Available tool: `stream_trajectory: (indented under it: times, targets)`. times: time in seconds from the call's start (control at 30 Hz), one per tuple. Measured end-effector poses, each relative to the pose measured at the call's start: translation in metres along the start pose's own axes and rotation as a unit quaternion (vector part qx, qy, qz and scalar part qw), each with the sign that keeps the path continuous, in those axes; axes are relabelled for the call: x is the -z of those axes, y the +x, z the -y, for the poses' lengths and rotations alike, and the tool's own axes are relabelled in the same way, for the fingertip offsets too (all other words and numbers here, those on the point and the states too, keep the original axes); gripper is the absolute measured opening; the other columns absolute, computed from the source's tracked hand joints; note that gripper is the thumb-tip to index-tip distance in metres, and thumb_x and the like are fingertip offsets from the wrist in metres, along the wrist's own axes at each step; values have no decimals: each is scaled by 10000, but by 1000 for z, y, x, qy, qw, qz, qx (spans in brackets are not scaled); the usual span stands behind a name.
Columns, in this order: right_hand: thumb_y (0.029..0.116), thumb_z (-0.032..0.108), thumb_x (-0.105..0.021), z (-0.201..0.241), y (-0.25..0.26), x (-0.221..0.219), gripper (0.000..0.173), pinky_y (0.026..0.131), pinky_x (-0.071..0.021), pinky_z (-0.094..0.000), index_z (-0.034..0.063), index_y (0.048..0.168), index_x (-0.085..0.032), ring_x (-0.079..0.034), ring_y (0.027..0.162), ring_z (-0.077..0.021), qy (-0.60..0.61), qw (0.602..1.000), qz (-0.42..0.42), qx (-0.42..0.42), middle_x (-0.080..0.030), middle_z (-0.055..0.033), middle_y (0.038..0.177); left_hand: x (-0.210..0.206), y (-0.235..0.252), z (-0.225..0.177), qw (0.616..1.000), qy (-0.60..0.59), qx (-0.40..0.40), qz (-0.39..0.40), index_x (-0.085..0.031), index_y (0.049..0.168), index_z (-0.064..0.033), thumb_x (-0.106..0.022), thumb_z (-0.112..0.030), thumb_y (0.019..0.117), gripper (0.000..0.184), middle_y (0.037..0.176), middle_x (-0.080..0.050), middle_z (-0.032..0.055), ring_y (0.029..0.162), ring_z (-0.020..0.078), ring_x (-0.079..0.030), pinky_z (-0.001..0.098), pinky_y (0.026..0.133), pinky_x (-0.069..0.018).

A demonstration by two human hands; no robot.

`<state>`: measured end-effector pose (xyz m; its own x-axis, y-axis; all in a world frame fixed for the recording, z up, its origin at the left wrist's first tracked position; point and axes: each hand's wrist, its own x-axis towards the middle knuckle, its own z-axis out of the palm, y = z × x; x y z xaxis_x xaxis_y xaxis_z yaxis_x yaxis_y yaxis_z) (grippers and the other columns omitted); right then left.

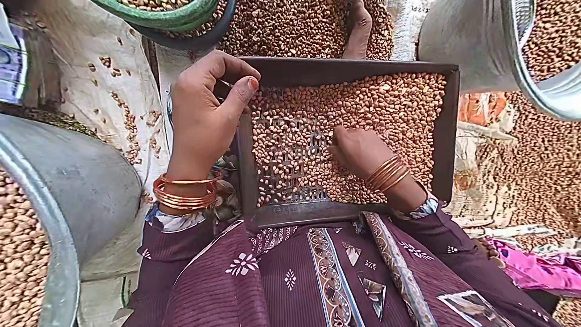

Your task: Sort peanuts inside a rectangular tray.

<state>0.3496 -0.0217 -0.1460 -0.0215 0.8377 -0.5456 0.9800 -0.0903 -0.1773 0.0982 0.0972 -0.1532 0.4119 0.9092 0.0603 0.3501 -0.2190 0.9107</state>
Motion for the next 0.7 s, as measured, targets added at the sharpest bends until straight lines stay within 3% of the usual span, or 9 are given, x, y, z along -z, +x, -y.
stream_trajectory:
  times: [0.07,0.13,0.2,0.3,0.4,0.47,0.6,0.7]
  targets:
    - [1043,184,-578,14,1,-14,180,661,-561,-518,20,1119,-587,-703,783,-366,5,990,128,66,-664,-161,840,7,2,1,999,31,-9,44,-670,1133,-127,-609,-254,1029,175,957,-666,-93,724,-70,-606,114,623,-510]
    - [968,150,-676,17,5,-35,198,723,-585,-444,5,1102,-656,-711,808,-271,120,952,91,268,-694,-119,909,8,7,2,991,90,-36,97,-691,1121,-124,-602,-271,1027,196,989,-685,-53,783,-52,-623,132,699,-520]
    - [941,114,-695,20,13,-39,195,740,-596,-401,17,1110,-682,-706,816,-217,205,909,16,364,-712,-106,975,6,13,4,973,147,-87,154,-715,1105,-103,-602,-236,1016,196,1012,-695,25,873,38,-641,220,813,-519]
    - [961,63,-643,5,21,-15,161,664,-582,-438,24,1105,-704,-698,765,-258,165,939,-114,280,-704,-135,992,0,23,12,944,189,-148,225,-717,1094,-74,-605,-190,1011,182,986,-690,101,892,204,-666,405,818,-538]
    - [1011,118,-587,-19,37,1,168,675,-559,-495,33,1053,-726,-701,807,-333,82,962,-186,184,-695,-166,973,-10,32,19,924,203,-181,267,-714,1073,-46,-605,-148,1006,164,953,-679,133,862,280,-674,486,773,-545]
    - [1020,173,-606,-30,50,-2,185,691,-562,-515,41,1044,-733,-708,824,-341,67,965,-189,167,-705,-164,982,-20,37,24,917,207,-196,278,-705,1062,-17,-612,-114,1002,147,950,-678,164,867,326,-683,517,766,-550]
    - [1013,201,-621,-24,67,-23,197,615,-554,-509,38,1025,-730,-706,793,-348,46,968,-196,149,-691,-169,982,-36,40,37,920,209,-203,262,-698,1054,5,-606,-109,1000,156,943,-668,194,866,373,-687,541,743,-551]
    - [1006,172,-622,-14,66,-26,165,601,-554,-506,36,1015,-715,-707,799,-360,17,971,-194,136,-685,-176,993,-35,37,35,935,176,-182,248,-703,1047,-6,-596,-125,1007,164,945,-682,173,874,325,-685,506,776,-548]
